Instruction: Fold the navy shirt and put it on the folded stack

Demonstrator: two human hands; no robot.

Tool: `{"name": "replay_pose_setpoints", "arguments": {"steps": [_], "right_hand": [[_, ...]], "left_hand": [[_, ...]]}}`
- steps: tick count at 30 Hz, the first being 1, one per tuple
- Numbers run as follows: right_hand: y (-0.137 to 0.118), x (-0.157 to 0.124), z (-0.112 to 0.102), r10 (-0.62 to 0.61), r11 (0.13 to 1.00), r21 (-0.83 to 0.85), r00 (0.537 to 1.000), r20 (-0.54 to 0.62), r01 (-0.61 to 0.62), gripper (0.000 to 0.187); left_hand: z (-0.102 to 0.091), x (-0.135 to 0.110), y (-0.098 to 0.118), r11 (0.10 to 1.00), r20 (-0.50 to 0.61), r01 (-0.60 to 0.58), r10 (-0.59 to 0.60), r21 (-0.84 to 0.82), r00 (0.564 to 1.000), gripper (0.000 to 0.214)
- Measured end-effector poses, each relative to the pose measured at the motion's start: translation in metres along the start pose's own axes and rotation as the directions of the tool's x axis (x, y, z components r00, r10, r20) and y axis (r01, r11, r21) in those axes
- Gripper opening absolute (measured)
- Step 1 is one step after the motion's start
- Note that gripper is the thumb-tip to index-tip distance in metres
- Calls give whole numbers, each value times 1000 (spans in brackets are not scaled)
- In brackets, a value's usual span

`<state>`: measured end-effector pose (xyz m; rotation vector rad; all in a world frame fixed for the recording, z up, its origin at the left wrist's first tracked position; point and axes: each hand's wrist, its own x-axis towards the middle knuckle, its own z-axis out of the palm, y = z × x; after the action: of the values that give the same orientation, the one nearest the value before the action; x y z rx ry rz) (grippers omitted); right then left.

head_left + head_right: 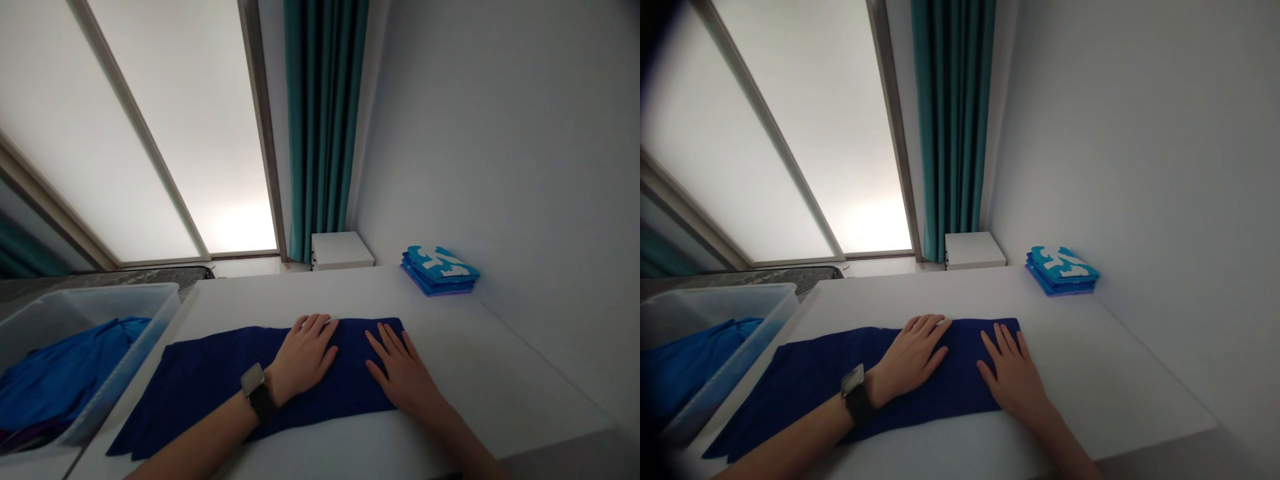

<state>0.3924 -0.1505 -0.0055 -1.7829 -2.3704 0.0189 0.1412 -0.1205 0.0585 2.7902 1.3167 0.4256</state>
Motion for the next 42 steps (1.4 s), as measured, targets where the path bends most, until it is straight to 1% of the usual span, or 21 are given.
{"name": "replay_pose_setpoints", "arguments": {"steps": [3,5,7,10,12,16,21,25,28,31,33,36,39,42], "right_hand": [[-7,8,-3,22,999,-24,999,46,-21,61],[-20,14,-4,25,999,-21,999,34,-24,63],[-37,19,-4,-8,1000,12,1000,2,8,63],[-59,22,0,-82,994,70,996,22,80,62],[-65,24,3,-102,992,84,993,58,97,63],[-59,31,4,-122,990,79,989,88,115,64],[-45,57,2,-177,982,85,981,78,170,60],[-36,77,3,-211,973,117,974,81,201,55],[-36,82,1,-203,973,132,975,91,190,56],[-49,83,-4,-192,975,126,978,78,182,55],[-66,83,-8,-242,964,121,970,39,235,53],[-94,83,-10,-347,931,119,938,3,344,52],[-113,82,-5,-373,924,98,927,37,369,53],[-117,79,3,-377,924,80,925,46,373,55]], "left_hand": [[-5,-41,-1,998,29,31,-33,57,999,54],[-4,-65,-6,994,31,58,-62,95,998,57],[-1,-85,-14,988,7,84,-85,132,996,59],[7,-105,-21,974,-33,130,-126,186,992,60],[13,-111,-23,964,-45,162,-156,209,987,59],[21,-108,-24,954,-28,216,-215,206,976,59],[24,-90,-36,952,-22,250,-250,176,968,58],[22,-79,-45,952,-15,253,-254,173,967,57],[16,-72,-42,954,-30,257,-255,153,966,58],[11,-63,-36,972,-35,205,-202,114,979,61],[12,-58,-34,981,-32,167,-164,95,986,64],[20,-55,-35,984,-22,160,-158,77,987,66],[26,-56,-37,984,-24,163,-161,71,987,65],[28,-58,-36,985,-32,154,-152,81,988,66]]}}
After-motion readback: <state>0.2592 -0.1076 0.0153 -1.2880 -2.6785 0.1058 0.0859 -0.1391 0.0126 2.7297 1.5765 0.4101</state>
